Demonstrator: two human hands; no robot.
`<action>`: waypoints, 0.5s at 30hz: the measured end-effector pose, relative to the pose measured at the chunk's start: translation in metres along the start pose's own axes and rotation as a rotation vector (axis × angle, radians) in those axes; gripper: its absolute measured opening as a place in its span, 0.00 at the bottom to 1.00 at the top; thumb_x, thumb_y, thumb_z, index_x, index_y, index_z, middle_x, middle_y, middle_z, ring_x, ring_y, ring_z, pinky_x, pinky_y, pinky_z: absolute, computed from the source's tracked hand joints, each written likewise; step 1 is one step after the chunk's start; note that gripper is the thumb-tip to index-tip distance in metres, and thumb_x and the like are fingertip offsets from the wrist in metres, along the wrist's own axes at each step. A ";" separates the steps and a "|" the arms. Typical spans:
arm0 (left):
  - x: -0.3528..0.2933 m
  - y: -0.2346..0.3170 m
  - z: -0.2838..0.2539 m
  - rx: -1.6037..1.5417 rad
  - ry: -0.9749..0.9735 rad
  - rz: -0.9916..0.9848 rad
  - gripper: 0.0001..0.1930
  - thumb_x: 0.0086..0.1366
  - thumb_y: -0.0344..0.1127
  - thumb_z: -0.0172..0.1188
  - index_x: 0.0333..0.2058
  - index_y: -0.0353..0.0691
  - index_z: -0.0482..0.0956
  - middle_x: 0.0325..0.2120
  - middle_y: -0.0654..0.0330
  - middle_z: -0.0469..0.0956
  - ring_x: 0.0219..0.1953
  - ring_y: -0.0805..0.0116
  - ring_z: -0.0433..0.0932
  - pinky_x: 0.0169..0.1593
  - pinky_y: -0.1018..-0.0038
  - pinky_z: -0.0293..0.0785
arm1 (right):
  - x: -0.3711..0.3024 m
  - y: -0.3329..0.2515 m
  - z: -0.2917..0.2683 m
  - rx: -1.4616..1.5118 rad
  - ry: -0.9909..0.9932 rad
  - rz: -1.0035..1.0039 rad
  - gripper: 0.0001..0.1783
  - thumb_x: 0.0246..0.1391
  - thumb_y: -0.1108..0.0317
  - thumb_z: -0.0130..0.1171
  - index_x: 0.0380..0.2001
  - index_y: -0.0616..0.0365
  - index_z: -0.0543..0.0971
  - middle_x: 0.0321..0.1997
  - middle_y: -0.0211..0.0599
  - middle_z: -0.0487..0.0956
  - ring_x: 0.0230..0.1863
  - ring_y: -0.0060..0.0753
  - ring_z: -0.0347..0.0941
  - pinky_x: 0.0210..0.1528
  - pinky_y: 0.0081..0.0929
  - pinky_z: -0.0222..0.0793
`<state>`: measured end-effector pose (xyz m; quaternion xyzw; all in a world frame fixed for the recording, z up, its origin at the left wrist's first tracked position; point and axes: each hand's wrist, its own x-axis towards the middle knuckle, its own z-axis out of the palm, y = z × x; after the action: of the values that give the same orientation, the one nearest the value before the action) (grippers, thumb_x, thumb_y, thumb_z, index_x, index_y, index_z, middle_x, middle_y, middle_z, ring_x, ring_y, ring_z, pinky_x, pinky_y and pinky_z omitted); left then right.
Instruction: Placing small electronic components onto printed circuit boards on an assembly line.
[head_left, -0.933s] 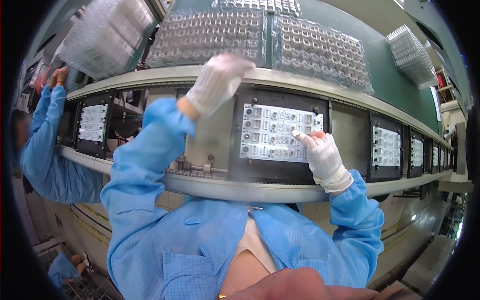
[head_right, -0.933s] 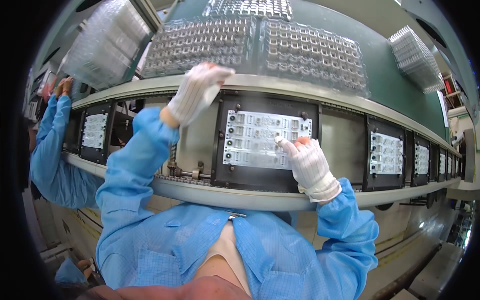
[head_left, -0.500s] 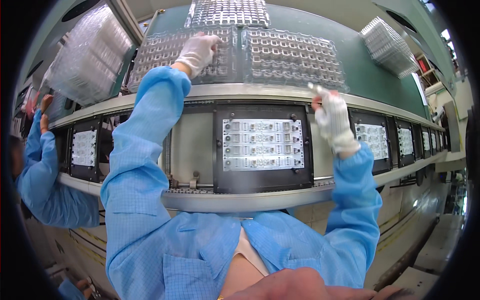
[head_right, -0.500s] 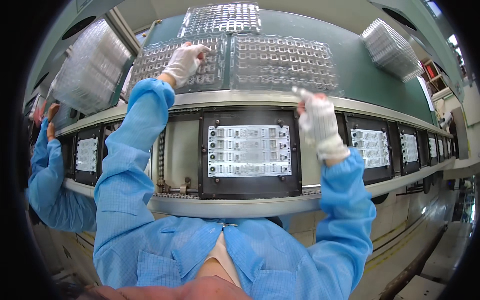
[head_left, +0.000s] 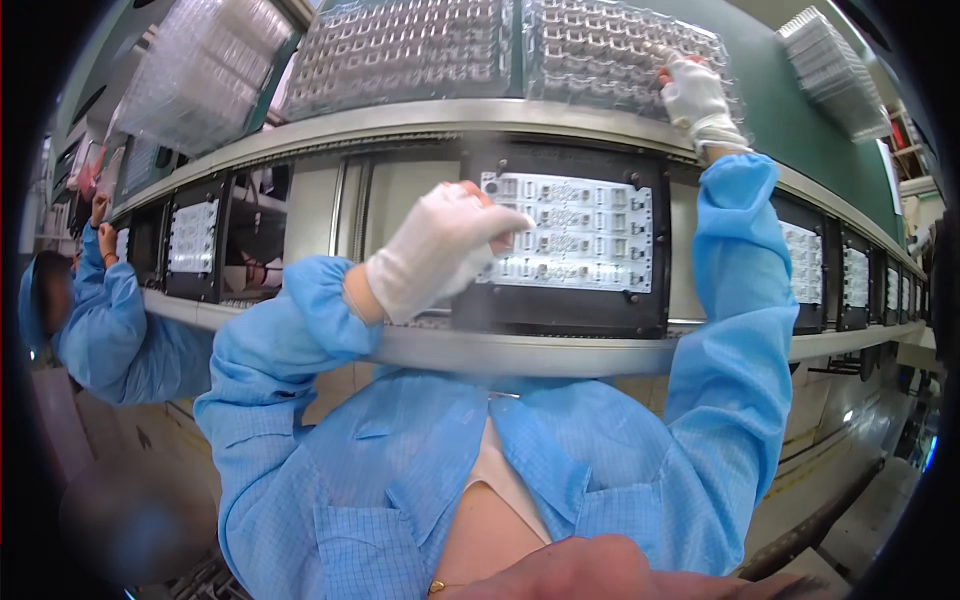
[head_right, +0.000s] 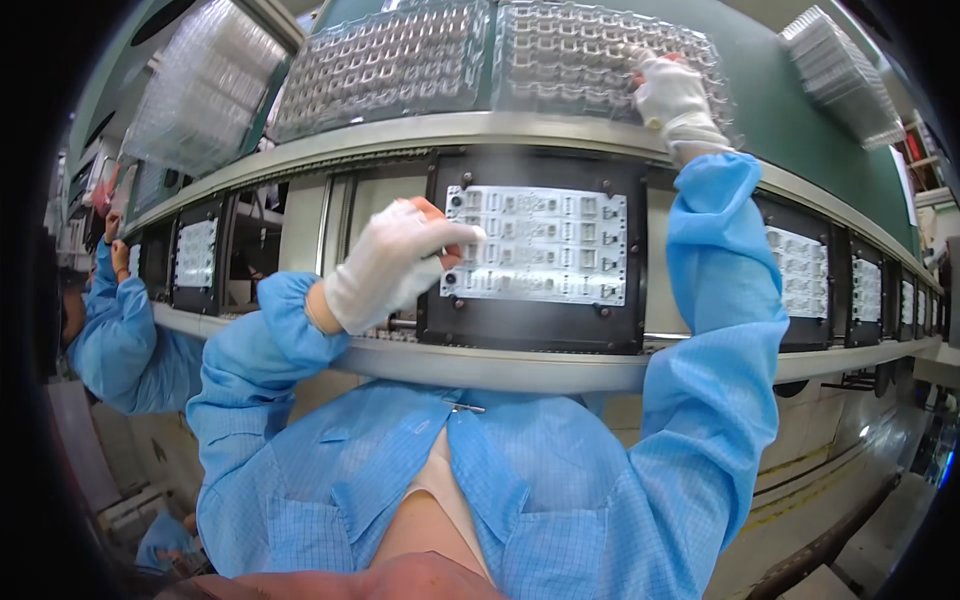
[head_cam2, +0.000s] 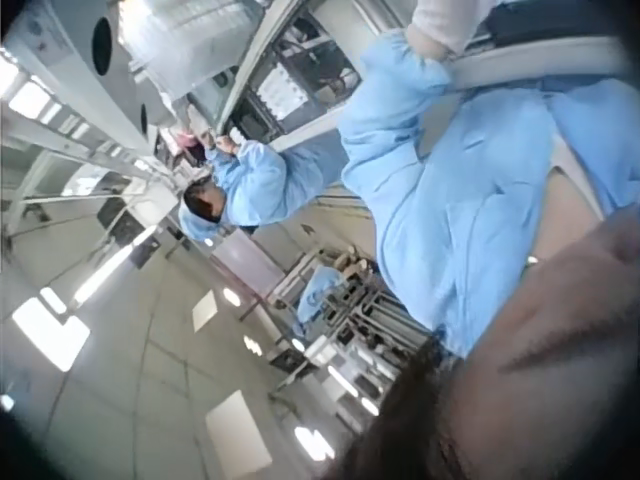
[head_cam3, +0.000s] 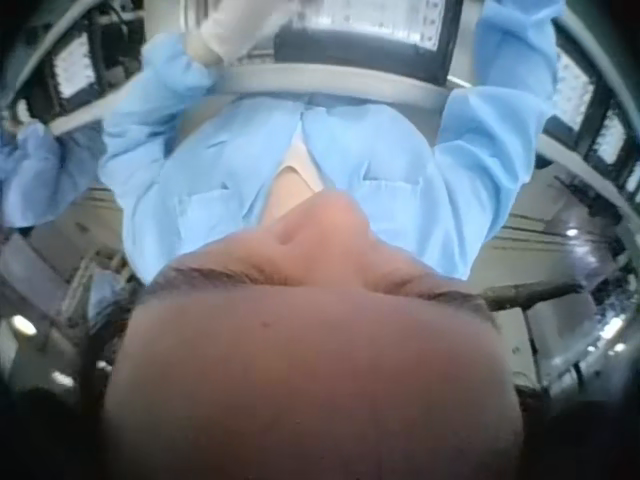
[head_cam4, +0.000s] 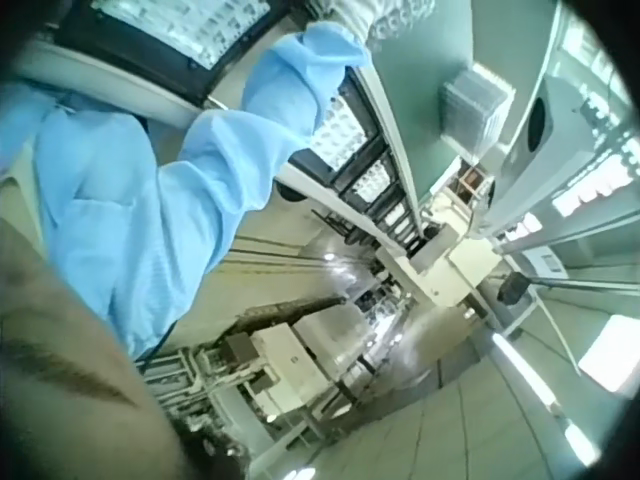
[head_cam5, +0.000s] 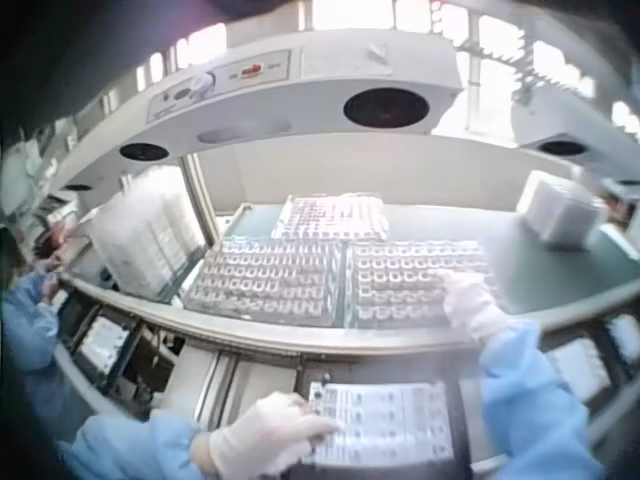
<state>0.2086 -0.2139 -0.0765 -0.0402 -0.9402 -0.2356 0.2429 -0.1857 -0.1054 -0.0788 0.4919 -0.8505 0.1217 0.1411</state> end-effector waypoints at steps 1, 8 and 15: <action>-0.005 0.005 0.005 0.048 -0.032 0.001 0.11 0.55 0.29 0.64 0.39 0.46 0.83 0.25 0.62 0.79 0.34 0.61 0.79 0.43 0.66 0.73 | 0.001 0.000 -0.002 0.057 0.030 -0.011 0.25 0.52 0.75 0.55 0.56 0.49 0.78 0.37 0.40 0.84 0.43 0.44 0.80 0.51 0.38 0.75; -0.024 0.007 0.027 0.132 -0.111 0.046 0.13 0.55 0.30 0.63 0.41 0.46 0.80 0.26 0.62 0.77 0.38 0.60 0.78 0.44 0.67 0.71 | -0.005 0.008 0.009 0.113 0.201 -0.080 0.22 0.52 0.70 0.59 0.53 0.45 0.79 0.34 0.36 0.84 0.42 0.43 0.79 0.52 0.40 0.73; -0.018 0.012 0.024 0.222 -0.343 0.041 0.18 0.56 0.28 0.63 0.47 0.45 0.78 0.28 0.60 0.78 0.37 0.58 0.76 0.45 0.65 0.70 | -0.055 -0.041 -0.016 0.211 0.333 -0.246 0.28 0.53 0.76 0.61 0.59 0.47 0.76 0.33 0.35 0.83 0.38 0.37 0.81 0.43 0.34 0.78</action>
<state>0.2159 -0.1914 -0.0984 -0.0717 -0.9869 -0.1152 0.0869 -0.1223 -0.0756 -0.0811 0.5771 -0.7317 0.2713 0.2409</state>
